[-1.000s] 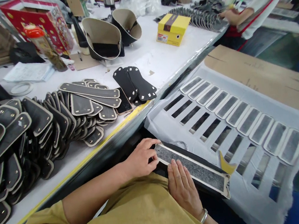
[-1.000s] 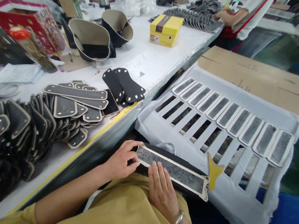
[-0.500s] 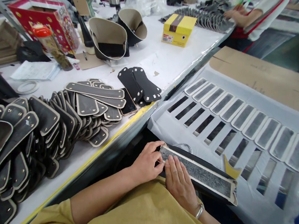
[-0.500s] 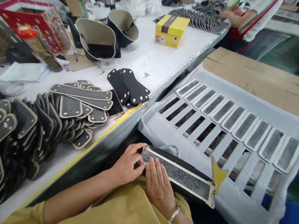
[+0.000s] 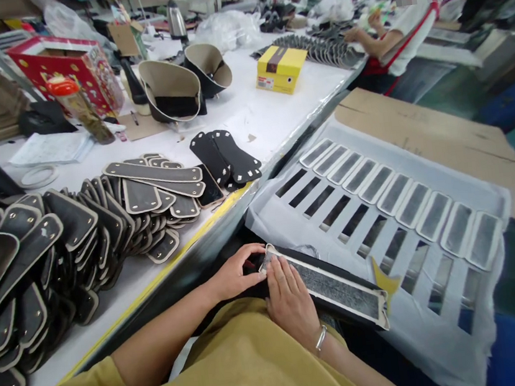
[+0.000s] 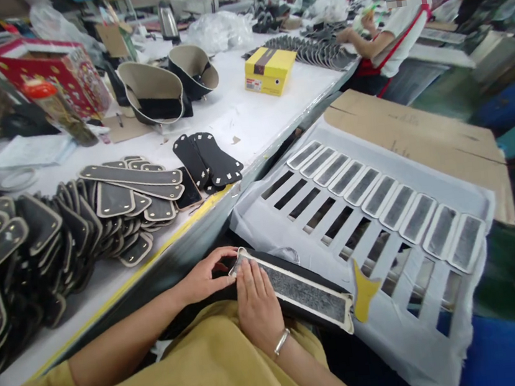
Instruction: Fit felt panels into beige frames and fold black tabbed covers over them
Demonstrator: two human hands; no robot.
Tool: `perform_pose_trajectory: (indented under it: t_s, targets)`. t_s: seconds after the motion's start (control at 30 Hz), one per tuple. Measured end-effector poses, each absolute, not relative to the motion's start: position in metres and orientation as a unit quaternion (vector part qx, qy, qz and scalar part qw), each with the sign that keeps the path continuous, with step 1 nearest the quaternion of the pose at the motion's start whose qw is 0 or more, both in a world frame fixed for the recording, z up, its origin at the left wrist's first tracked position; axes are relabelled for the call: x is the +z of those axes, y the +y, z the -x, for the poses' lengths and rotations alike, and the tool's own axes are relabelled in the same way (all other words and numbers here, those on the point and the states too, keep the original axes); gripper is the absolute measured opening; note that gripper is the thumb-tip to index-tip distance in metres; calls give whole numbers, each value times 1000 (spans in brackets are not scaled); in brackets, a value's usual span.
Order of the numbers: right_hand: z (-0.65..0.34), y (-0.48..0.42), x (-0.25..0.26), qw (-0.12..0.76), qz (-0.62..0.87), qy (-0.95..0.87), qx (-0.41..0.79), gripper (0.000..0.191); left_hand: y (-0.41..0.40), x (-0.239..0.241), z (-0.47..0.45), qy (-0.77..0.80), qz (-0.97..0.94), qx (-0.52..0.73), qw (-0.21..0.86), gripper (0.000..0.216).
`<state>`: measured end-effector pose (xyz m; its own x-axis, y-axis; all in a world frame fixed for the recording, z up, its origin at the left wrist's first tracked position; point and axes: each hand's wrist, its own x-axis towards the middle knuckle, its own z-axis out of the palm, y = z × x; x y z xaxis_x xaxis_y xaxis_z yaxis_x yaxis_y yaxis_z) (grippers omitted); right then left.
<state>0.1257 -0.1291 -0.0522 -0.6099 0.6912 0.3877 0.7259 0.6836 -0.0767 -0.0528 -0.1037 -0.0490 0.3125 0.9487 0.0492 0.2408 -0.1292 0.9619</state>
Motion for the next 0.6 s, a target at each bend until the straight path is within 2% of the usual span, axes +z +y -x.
perform_pose_trajectory:
  t_s: [0.13,0.23,0.3,0.37,0.43,0.5,0.6]
  targets:
    - [-177,-150,-33,309,448,-837,58,52,-109,-57,45,498,-636,356,470,65]
    - [-221,-183,-30,379,566,-716,152,36,-113,-63,36,528,-615,355,467,70]
    - [-237,-202,-36,351,628,-630,291,29,-115,-66,30,526,-607,353,480,73]
    - [-240,-210,-44,305,665,-511,452,39,-115,-69,24,515,-600,353,500,74]
    - [-235,-208,-50,288,675,-393,555,52,-114,-70,19,502,-585,359,525,75]
    - [-229,-201,-51,281,676,-344,588,58,-114,-71,16,490,-570,369,547,75]
    - [-220,-190,-43,245,654,-458,550,53,-115,-68,21,485,-579,388,528,75]
